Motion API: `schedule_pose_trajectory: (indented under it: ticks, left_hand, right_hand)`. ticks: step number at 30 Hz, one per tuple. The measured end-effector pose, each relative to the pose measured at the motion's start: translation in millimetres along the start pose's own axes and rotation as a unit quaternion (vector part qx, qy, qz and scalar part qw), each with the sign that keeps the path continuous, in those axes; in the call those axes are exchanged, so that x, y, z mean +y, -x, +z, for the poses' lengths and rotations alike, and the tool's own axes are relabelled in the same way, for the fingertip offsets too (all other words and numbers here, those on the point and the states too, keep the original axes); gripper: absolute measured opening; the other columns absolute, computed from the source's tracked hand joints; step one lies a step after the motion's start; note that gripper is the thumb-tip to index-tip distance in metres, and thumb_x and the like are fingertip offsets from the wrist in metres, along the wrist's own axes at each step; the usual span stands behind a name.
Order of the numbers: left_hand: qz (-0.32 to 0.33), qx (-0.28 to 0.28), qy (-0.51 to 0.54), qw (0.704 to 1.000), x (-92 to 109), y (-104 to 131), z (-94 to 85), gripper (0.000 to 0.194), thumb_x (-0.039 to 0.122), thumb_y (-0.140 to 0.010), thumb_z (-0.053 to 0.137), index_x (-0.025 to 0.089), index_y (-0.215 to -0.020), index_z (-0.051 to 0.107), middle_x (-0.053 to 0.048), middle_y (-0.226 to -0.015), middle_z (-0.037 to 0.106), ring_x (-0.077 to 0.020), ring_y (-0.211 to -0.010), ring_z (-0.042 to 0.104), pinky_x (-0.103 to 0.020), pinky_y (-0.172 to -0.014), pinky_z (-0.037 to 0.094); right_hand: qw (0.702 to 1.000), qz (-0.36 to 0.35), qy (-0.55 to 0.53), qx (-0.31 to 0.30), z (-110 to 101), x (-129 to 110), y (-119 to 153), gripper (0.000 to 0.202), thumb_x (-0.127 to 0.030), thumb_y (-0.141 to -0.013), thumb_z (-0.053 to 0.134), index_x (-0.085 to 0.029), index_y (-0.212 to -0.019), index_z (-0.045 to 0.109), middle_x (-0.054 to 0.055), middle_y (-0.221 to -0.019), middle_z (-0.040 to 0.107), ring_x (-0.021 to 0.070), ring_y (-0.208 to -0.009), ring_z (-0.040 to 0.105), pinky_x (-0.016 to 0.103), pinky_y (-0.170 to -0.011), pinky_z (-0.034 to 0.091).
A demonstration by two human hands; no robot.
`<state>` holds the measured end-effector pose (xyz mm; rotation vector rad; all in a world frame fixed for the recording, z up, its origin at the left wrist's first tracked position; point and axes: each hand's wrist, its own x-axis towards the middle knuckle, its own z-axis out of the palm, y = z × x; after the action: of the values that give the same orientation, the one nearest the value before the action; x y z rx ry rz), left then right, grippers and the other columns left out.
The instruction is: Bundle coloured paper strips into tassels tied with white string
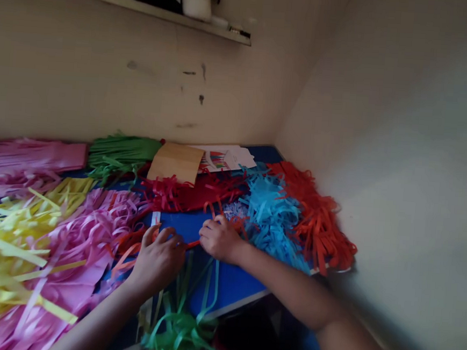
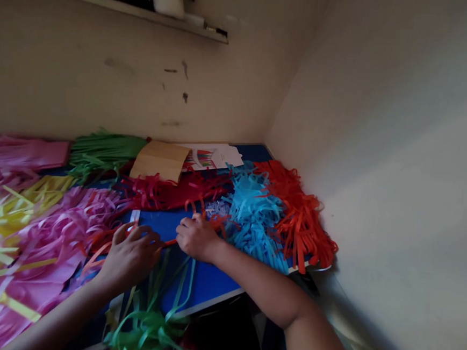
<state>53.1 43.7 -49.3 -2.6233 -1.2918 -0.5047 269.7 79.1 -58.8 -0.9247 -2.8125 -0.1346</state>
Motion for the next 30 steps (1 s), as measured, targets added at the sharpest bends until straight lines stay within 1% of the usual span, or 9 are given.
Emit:
schedule_pose_trajectory:
  ticks: [5,7,10,14,17,20,23,27,30]
  left_hand:
    - [-0.006,0.035,0.007,0.999,0,-6,4.5,0.02,0.02,-0.091,0.053,0.027,-0.08,0.07,0.001,-0.083,0.073,-0.0251,-0.095,0.061,-0.051,-0.102,0.029]
    - [-0.003,0.041,0.014,0.999,0,-1,7.1,0.021,0.018,-0.09,0.053,0.027,-0.081,0.07,0.002,-0.081,0.073,-0.0244,-0.094,0.061,-0.05,-0.101,0.029]
    - [0.0,0.035,0.03,0.999,-3,14,11.4,0.025,0.016,-0.091,0.051,0.03,-0.09,0.072,0.001,-0.083,0.074,-0.0246,-0.095,0.061,-0.048,-0.099,0.029]
    - [-0.018,0.021,0.062,0.998,-16,35,17.6,0.027,0.022,-0.092,0.05,0.032,-0.1,0.074,0.0,-0.094,0.076,-0.0255,-0.097,0.061,-0.045,-0.092,0.033]
    - [-0.053,0.012,0.09,0.994,-24,41,23.5,0.024,0.032,-0.092,0.052,0.032,-0.094,0.076,0.0,-0.092,0.076,-0.0225,-0.088,0.063,-0.039,-0.082,0.038]
    - [-0.091,0.002,0.108,0.99,-26,39,27.4,0.027,0.041,-0.092,0.053,0.03,-0.086,0.077,-0.001,-0.088,0.076,-0.0207,-0.084,0.063,-0.036,-0.079,0.039]
    - [-0.123,-0.012,0.105,0.987,-21,32,26.7,0.029,0.046,-0.091,0.054,0.03,-0.084,0.077,-0.001,-0.088,0.076,-0.0222,-0.088,0.064,-0.037,-0.08,0.039]
    - [-0.162,-0.035,0.064,0.984,-13,19,19.6,0.026,0.042,-0.088,0.058,0.025,-0.077,0.074,-0.004,-0.081,0.073,-0.0268,-0.085,0.063,-0.041,-0.079,0.036]
    - [-0.142,-0.047,0.038,0.988,-7,9,11.1,0.016,0.032,-0.086,0.059,0.026,-0.087,0.074,-0.006,-0.086,0.073,-0.0301,-0.09,0.061,-0.046,-0.084,0.035]
  right_hand:
    - [0.998,0.052,-0.025,0.026,-3,-3,-9,0.015,-0.033,-0.092,0.062,-0.019,-0.091,0.067,0.005,-0.107,0.069,0.0224,-0.104,0.05,0.042,-0.087,0.03]
    - [0.998,0.037,-0.007,0.05,0,-8,-8,0.012,-0.028,-0.094,0.059,-0.019,-0.092,0.067,0.005,-0.106,0.069,0.0218,-0.104,0.05,0.042,-0.088,0.029]
    - [0.997,0.019,0.005,0.069,10,-11,2,0.019,-0.017,-0.098,0.052,-0.019,-0.087,0.068,0.003,-0.091,0.071,0.0191,-0.092,0.052,0.04,-0.085,0.028]
    - [0.99,0.043,-0.084,0.1,19,1,19,0.016,-0.02,-0.097,0.058,-0.023,-0.089,0.071,0.0,-0.09,0.073,0.0168,-0.091,0.055,0.038,-0.085,0.026]
    - [0.976,0.114,-0.168,0.075,20,13,24,0.009,-0.026,-0.088,0.073,-0.023,-0.08,0.073,-0.001,-0.09,0.074,0.0161,-0.092,0.057,0.036,-0.085,0.027]
    - [0.965,0.164,-0.201,0.046,16,18,23,0.015,-0.028,-0.079,0.081,-0.02,-0.071,0.072,-0.001,-0.088,0.072,0.0154,-0.09,0.059,0.032,-0.082,0.03]
    - [0.964,0.179,-0.196,0.016,10,17,19,0.012,-0.031,-0.082,0.078,-0.022,-0.075,0.073,-0.002,-0.091,0.072,0.0155,-0.093,0.059,0.032,-0.083,0.031]
    - [0.954,0.245,-0.165,-0.05,-1,11,6,0.012,-0.031,-0.083,0.072,-0.022,-0.074,0.073,0.0,-0.091,0.071,0.0197,-0.094,0.057,0.035,-0.082,0.031]
    - [0.955,0.244,-0.157,-0.059,-9,8,-3,0.005,-0.028,-0.077,0.074,-0.023,-0.079,0.072,0.001,-0.093,0.071,0.0224,-0.095,0.057,0.038,-0.084,0.031]
